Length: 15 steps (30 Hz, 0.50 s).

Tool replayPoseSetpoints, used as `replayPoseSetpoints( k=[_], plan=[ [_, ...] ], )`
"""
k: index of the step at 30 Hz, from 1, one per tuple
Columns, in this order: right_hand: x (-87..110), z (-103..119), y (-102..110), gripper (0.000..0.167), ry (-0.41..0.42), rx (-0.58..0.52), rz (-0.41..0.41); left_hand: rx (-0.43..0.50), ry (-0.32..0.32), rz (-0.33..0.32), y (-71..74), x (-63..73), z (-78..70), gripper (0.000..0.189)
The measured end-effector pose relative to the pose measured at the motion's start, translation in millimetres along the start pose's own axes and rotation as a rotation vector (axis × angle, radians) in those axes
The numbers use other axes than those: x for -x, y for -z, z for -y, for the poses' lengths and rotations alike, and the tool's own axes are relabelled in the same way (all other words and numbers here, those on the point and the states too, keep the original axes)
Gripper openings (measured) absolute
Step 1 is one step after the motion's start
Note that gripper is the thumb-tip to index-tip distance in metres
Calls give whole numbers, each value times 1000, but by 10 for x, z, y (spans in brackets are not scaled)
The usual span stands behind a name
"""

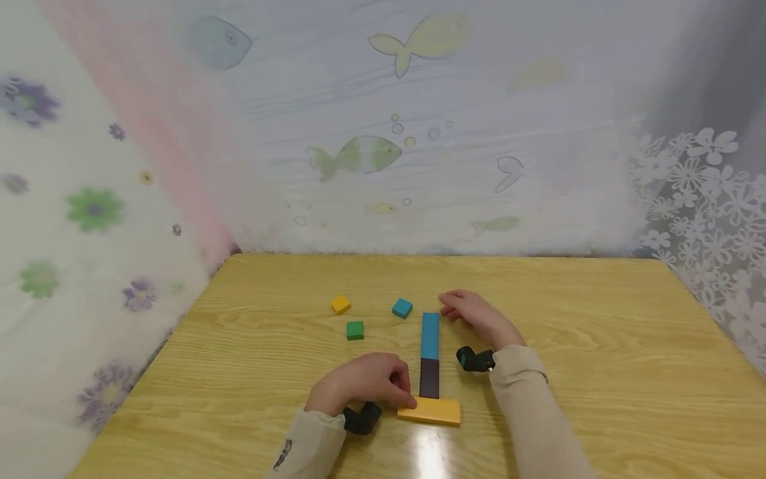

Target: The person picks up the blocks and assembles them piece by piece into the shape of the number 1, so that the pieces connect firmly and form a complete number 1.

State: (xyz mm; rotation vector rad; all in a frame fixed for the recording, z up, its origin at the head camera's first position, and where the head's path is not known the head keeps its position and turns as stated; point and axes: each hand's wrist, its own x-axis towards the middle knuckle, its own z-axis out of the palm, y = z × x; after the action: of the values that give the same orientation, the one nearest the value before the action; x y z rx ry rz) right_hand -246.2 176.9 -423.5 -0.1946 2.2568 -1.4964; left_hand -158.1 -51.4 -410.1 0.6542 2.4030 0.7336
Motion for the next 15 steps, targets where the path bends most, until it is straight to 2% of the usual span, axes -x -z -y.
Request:
replayPoseSetpoints(
  k=[4,6,12,15],
  plan=[
    [-52,21,35,58,-6,-39,32,-17,10,-7,-16,-17,14,22],
    [-81,35,39,58,-2,-24,47,-20,10,-7,-15,-13,10,22],
    [-156,81,96,52,57,-9,165,-7,3,3,6,4,-4,21],
    [-165,114,104,52,74,31,184,0,2,7,4,6,-6,20]
  ],
)
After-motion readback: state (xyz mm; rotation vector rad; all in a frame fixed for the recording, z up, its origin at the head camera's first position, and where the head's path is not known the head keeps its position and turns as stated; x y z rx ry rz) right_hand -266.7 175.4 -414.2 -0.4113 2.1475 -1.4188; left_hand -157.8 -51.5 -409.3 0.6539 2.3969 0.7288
